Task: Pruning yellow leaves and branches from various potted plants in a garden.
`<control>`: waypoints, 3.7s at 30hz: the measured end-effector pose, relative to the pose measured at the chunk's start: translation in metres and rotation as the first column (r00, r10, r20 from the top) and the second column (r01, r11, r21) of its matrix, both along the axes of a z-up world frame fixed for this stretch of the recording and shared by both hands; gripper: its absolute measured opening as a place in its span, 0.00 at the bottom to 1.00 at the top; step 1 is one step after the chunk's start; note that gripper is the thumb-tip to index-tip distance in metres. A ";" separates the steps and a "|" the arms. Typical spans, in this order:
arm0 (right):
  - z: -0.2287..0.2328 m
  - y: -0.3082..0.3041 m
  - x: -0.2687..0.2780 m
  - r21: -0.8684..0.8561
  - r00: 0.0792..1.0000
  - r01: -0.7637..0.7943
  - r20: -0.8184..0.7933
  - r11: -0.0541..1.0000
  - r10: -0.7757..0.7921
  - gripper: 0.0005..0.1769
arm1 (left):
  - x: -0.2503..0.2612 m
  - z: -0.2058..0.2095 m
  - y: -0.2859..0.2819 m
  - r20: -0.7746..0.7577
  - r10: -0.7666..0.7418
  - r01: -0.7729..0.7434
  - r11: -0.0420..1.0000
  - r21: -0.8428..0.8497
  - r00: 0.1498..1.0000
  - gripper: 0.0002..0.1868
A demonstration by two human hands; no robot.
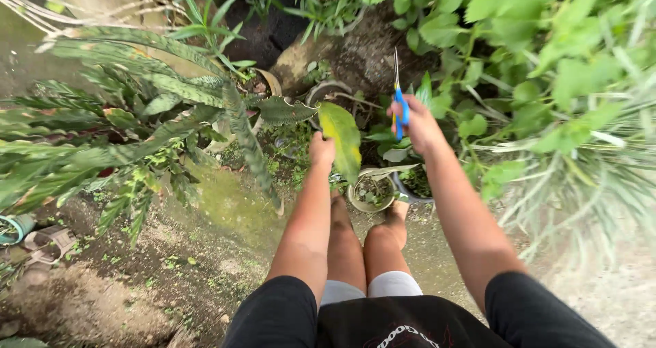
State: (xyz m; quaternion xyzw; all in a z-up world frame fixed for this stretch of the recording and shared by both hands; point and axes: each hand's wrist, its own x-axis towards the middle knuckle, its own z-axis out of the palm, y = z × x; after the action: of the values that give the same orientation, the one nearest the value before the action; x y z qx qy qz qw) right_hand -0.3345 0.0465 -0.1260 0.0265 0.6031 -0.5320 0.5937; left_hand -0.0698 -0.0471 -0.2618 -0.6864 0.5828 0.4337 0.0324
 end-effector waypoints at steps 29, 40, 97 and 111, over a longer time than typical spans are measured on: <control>0.203 0.057 0.078 0.032 0.983 -0.180 0.044 0.983 0.179 0.21 | 0.049 0.287 0.080 -0.632 0.094 0.075 0.969 0.235 0.769 0.24; 0.224 -0.029 0.109 -0.011 0.999 0.051 -0.011 0.999 -0.051 0.18 | 0.033 0.440 -0.018 -0.869 -0.093 0.437 0.887 0.150 0.486 0.19; -0.227 -0.544 -0.177 0.789 -0.280 -0.610 -0.132 -0.071 0.951 0.34 | -0.249 0.043 -0.425 -0.393 0.205 -0.260 0.961 -0.093 0.897 0.21; -0.151 -0.503 -0.214 0.514 -0.251 -0.858 -0.370 -0.028 0.894 0.39 | -0.232 -0.029 -0.446 -0.549 0.493 -0.446 0.865 0.228 0.675 0.24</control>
State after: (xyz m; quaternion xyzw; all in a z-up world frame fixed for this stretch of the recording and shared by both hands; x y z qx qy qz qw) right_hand -0.5480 -0.4566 -0.2768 -0.5777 0.6014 0.1077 0.5413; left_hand -0.3019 -0.4933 -0.2912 -0.6412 0.3504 0.6402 -0.2372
